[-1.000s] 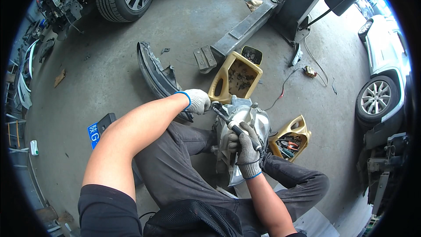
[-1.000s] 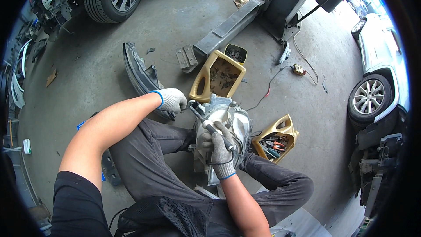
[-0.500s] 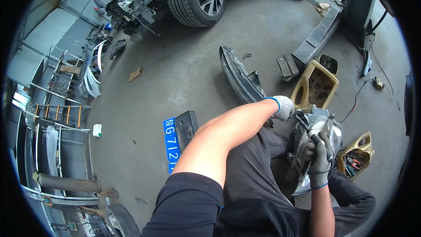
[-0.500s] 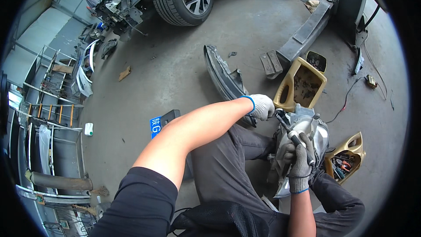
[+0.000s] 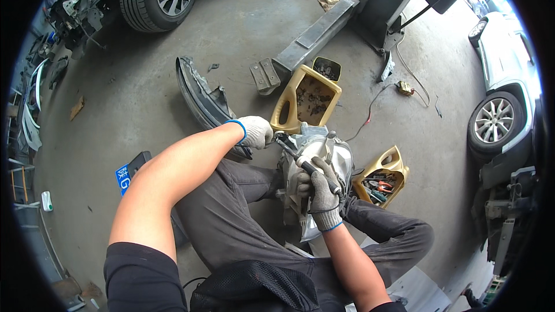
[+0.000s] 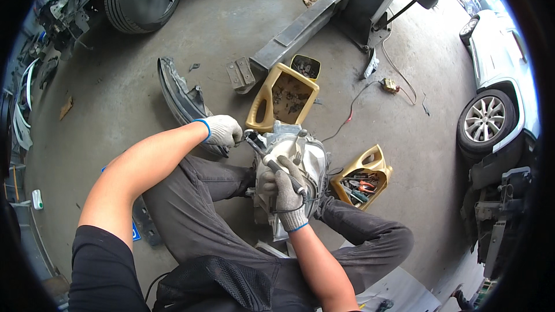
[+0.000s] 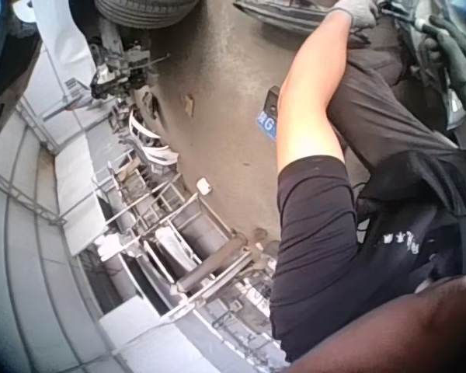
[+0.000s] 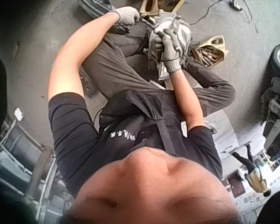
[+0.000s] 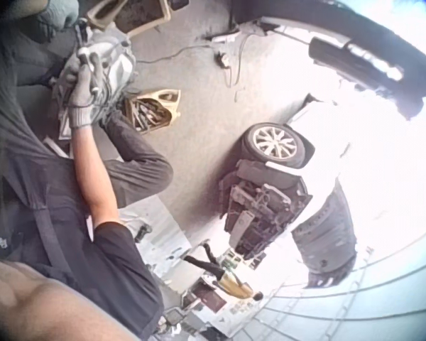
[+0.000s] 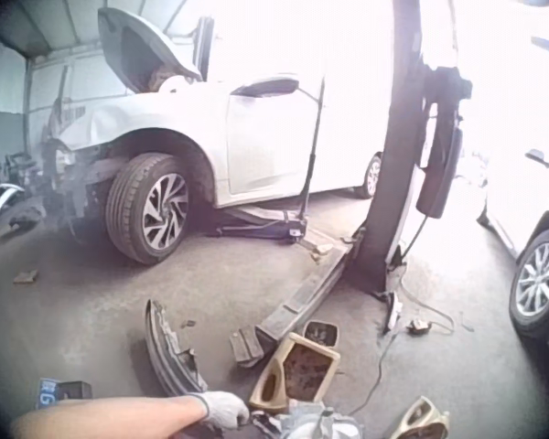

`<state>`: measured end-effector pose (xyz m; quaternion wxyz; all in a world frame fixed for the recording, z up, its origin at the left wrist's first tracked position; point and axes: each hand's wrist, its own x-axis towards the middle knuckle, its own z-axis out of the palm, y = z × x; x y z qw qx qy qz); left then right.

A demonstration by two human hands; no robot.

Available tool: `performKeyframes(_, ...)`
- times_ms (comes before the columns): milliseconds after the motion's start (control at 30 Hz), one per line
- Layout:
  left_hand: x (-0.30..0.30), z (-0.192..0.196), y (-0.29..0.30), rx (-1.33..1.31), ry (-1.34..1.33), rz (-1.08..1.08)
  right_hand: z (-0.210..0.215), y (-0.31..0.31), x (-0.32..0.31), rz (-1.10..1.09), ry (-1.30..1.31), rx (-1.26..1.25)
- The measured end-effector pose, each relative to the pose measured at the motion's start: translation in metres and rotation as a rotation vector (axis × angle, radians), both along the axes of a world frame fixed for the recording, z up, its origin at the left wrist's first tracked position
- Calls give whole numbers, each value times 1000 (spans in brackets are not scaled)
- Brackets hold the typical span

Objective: The person sits on the garage floor and uses a soldering iron to work on the internal components of a car headlight assembly. They repeatedly apply heat to specific areas while holding the unit steady.

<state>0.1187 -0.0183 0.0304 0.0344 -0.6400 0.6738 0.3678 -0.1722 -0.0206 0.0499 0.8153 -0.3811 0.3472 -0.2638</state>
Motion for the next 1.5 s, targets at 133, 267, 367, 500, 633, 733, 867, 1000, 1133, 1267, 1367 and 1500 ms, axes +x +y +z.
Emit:
performKeyframes(133, 1, -2, 1, 9, 8, -8, 4, 3, 4, -24, -10, 25)
performKeyframes(267, 2, -4, 3, 15, -10, 5, 5, -1, 4, 60, -33, 43)
performKeyframes(367, 1, -3, 3, 0, -10, 0, 4, -2, 5, 85, -63, 93)
performKeyframes(500, 2, -5, 3, -14, -7, 3, 5, -1, 6, 64, -42, 106)
performKeyframes(633, 2, -5, 2, -6, 1, 7, 2, -1, 5, 42, 12, 62)
performKeyframes(733, 2, -7, 2, 0, 15, 10, 6, -1, 6, 46, -44, 114)
performKeyframes(867, 2, -6, 2, 2, 14, 13, 13, 4, 8, 6, -29, 70)
performKeyframes(1000, 1, -4, 2, 9, 19, 15, 12, 5, 9, -12, -9, 65)
performKeyframes(1133, 0, 1, 1, 23, 13, 9, 12, 4, 9, -6, 8, 79)
performKeyframes(1267, 1, 0, 2, 29, 8, 9, 11, 3, 8, 13, -34, 84)
performKeyframes(1367, 1, 0, 2, 29, 13, 24, 19, 5, 11, -5, -22, 71)
performKeyframes(1500, 1, 0, 2, 24, 5, 18, 20, 5, 12, -14, -24, 69)
